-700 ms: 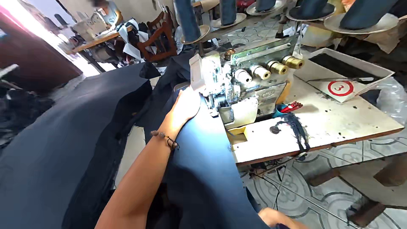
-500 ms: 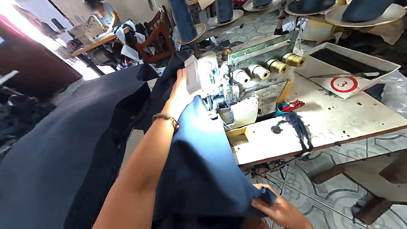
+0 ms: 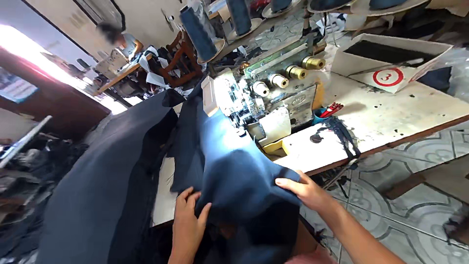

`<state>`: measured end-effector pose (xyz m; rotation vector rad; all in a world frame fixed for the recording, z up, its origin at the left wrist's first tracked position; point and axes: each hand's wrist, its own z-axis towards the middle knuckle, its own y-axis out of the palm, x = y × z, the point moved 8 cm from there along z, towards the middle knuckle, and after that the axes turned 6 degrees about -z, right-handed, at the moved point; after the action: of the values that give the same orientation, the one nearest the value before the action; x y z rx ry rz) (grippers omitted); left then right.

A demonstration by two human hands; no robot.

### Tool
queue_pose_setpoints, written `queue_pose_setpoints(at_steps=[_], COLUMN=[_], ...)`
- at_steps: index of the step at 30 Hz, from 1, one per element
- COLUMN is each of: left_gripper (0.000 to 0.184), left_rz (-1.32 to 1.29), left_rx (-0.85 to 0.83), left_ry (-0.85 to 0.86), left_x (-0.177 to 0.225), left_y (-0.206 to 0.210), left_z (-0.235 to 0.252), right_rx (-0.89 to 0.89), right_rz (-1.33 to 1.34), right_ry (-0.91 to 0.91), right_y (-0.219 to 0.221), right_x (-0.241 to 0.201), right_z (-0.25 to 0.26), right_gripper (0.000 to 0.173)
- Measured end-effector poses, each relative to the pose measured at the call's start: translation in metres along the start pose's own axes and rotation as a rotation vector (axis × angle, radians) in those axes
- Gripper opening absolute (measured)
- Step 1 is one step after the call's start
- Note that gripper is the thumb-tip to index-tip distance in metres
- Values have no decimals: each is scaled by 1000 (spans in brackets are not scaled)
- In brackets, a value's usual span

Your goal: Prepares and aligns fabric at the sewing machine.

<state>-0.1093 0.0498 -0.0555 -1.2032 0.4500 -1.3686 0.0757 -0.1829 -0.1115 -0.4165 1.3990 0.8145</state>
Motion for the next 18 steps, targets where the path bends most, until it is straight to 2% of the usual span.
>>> queue_pose_setpoints(at_steps=[1, 3, 8, 10, 12, 14, 15, 16, 18], left_gripper=[25, 17, 27, 30, 35, 38, 39, 40, 42], left_rz=[35, 133, 281, 209, 63, -75, -102, -97, -101], left_rx=[30, 22, -79, -126, -149, -141, -105, -69, -17], left_ry=[14, 40, -68, -97, -219, -353, -358, -322, -145], left_x=[-7, -5, 22, 29, 29, 26, 30, 36, 40], left_y=[-5, -27, -82, -80, -67, -52, -48, -45, -36], left_z=[-8, 5, 133, 187, 230, 264, 276, 287, 303], right_rx=[-41, -111, -29, 33, 65, 41, -7, -68, -200], right_rz=[-15, 29, 502, 706, 805, 788, 726, 636, 410], right_ry=[2, -4, 166, 207, 213, 188, 164, 133, 74], right_y=[0, 7, 45, 60, 75, 88, 93, 96, 99], right_x=[0, -1, -2, -5, -10, -17, -20, -22, -23], right_z=[2, 6, 25, 37, 52, 64, 69, 73, 76], right_gripper=[16, 14, 16, 22, 28, 34, 39, 40, 36])
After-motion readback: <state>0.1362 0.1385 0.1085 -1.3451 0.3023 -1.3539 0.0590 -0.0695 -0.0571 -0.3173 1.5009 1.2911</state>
